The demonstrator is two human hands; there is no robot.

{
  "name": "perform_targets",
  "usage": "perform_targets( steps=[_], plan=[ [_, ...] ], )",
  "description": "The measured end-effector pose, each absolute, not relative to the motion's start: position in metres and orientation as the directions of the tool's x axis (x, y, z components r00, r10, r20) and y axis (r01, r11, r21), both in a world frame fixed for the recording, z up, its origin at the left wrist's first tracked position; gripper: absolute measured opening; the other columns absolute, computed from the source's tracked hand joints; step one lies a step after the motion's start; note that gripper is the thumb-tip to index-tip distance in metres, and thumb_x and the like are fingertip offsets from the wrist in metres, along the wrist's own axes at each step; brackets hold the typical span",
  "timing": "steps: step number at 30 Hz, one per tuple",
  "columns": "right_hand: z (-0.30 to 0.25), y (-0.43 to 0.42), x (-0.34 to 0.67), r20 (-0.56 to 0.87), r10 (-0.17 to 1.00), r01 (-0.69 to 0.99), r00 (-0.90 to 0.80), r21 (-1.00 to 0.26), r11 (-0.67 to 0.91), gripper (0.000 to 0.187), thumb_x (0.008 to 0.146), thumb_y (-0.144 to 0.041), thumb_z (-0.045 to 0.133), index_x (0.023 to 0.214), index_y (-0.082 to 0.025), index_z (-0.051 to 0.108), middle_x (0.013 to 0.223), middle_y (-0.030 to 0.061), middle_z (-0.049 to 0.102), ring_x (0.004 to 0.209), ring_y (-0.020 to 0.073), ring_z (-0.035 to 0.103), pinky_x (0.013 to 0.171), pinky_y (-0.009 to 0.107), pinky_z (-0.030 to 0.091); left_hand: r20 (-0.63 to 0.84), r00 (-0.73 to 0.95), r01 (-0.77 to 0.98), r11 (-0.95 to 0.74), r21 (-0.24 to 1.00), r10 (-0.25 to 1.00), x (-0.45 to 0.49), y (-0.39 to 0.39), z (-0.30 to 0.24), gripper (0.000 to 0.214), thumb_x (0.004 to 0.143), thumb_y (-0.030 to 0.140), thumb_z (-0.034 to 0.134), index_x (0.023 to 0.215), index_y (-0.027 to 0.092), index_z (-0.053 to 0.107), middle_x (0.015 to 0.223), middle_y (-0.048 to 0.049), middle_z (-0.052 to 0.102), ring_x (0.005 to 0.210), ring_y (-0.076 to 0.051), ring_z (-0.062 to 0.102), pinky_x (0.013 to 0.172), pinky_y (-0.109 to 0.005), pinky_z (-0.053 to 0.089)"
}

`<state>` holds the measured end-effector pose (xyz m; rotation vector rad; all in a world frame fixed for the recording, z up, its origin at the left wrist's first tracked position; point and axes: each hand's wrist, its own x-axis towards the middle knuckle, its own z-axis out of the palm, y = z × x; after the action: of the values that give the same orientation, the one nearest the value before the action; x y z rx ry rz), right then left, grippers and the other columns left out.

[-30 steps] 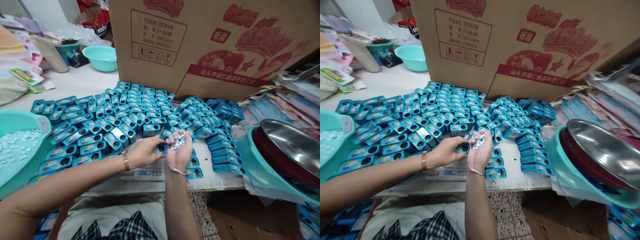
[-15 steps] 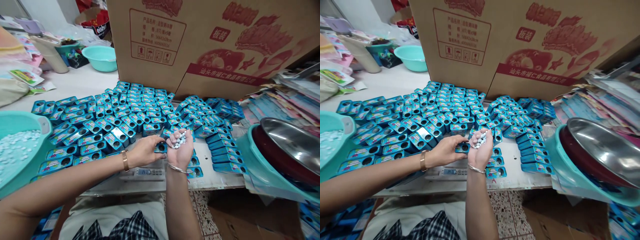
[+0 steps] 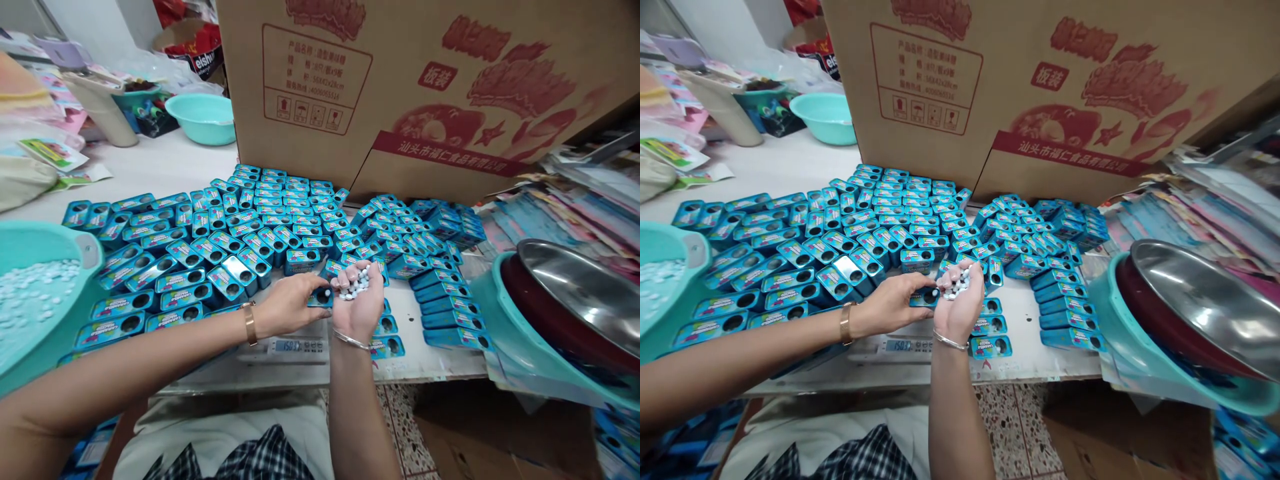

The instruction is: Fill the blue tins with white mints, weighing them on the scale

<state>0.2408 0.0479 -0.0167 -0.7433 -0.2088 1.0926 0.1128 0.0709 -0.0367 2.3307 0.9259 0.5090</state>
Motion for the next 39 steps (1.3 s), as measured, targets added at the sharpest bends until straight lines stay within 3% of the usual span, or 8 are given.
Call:
perform_targets(
  steps=[7,12,21,26,30,33,39],
  plan=[
    [-0.021,0.045,0.261,-0.246,0.931,-0.904,0.269,-0.399,0.155,0.021,0.089,-0.033,0.045,0.073,-0.02,0.044,0.056,-0.0086,0.035,0.043,0.0056,0.034,0.04,0.017,0.027,0.129,0.68,0.504,-0.587,0.633,0.722,0.105,0.073,-0.035,0.055,0.073,0.041,0.072,0.122,0.02,0.055,0.118,-0.0072,0.064,0.107,-0.025,0.061,0.092,-0.039,0.049],
    [-0.011,0.033,0.279,-0.218,0.941,-0.933,0.259,-0.309,0.185,0.022,0.091,-0.027,0.039,0.072,-0.02,0.044,0.056,-0.0077,0.033,0.044,0.0062,0.035,0.04,0.018,0.027,0.176,0.664,0.468,-0.587,0.661,0.727,0.083,0.077,-0.02,0.056,0.075,0.045,0.071,0.122,0.022,0.054,0.12,-0.0071,0.062,0.11,-0.023,0.059,0.094,-0.038,0.047],
    [-0.012,0.027,0.282,-0.202,0.937,-0.919,0.287,-0.333,0.21,0.019,0.09,-0.029,0.042,0.073,-0.02,0.046,0.058,-0.0075,0.035,0.045,0.0059,0.036,0.04,0.018,0.029,0.213,0.637,0.513,-0.613,0.6,0.741,0.059,0.079,-0.003,0.053,0.077,0.05,0.067,0.121,0.022,0.055,0.114,-0.0059,0.062,0.103,-0.021,0.06,0.087,-0.034,0.048],
    [-0.014,0.03,0.277,-0.221,0.939,-0.933,0.264,-0.306,0.191,0.02,0.09,-0.03,0.043,0.073,-0.02,0.046,0.057,-0.008,0.037,0.045,0.0057,0.038,0.042,0.017,0.034,0.238,0.651,0.497,-0.642,0.584,0.721,0.067,0.072,-0.004,0.046,0.081,0.042,0.065,0.121,0.021,0.055,0.117,-0.007,0.06,0.106,-0.021,0.057,0.09,-0.035,0.045],
    [-0.011,0.034,0.265,-0.322,0.906,-0.939,0.276,-0.29,0.183,0.018,0.088,-0.031,0.047,0.073,-0.021,0.047,0.058,-0.0078,0.045,0.053,0.0064,0.05,0.059,0.023,0.051,0.341,0.678,0.505,-0.749,0.429,0.651,0.085,0.067,0.002,0.026,0.087,0.032,0.059,0.111,0.024,0.061,0.107,-0.0045,0.063,0.102,-0.022,0.053,0.097,-0.043,0.035],
    [-0.008,0.038,0.253,-0.405,0.883,-0.951,0.237,-0.283,0.125,0.017,0.087,-0.032,0.048,0.074,-0.021,0.049,0.061,-0.006,0.052,0.065,0.0095,0.06,0.076,0.033,0.056,0.37,0.706,0.513,-0.797,0.32,0.603,0.103,0.065,0.012,0.02,0.091,0.033,0.052,0.105,0.025,0.064,0.097,-0.0037,0.065,0.097,-0.023,0.05,0.093,-0.046,0.032],
    [-0.004,0.04,0.246,-0.453,0.854,-0.95,0.255,-0.282,0.134,0.018,0.089,-0.03,0.046,0.076,-0.02,0.053,0.069,-0.001,0.062,0.082,0.0121,0.067,0.074,0.025,0.055,0.302,0.772,0.493,-0.826,0.272,0.56,0.129,0.068,0.018,0.024,0.094,0.03,0.045,0.105,0.018,0.063,0.096,-0.0072,0.062,0.089,-0.021,0.05,0.081,-0.037,0.04]
  ],
)
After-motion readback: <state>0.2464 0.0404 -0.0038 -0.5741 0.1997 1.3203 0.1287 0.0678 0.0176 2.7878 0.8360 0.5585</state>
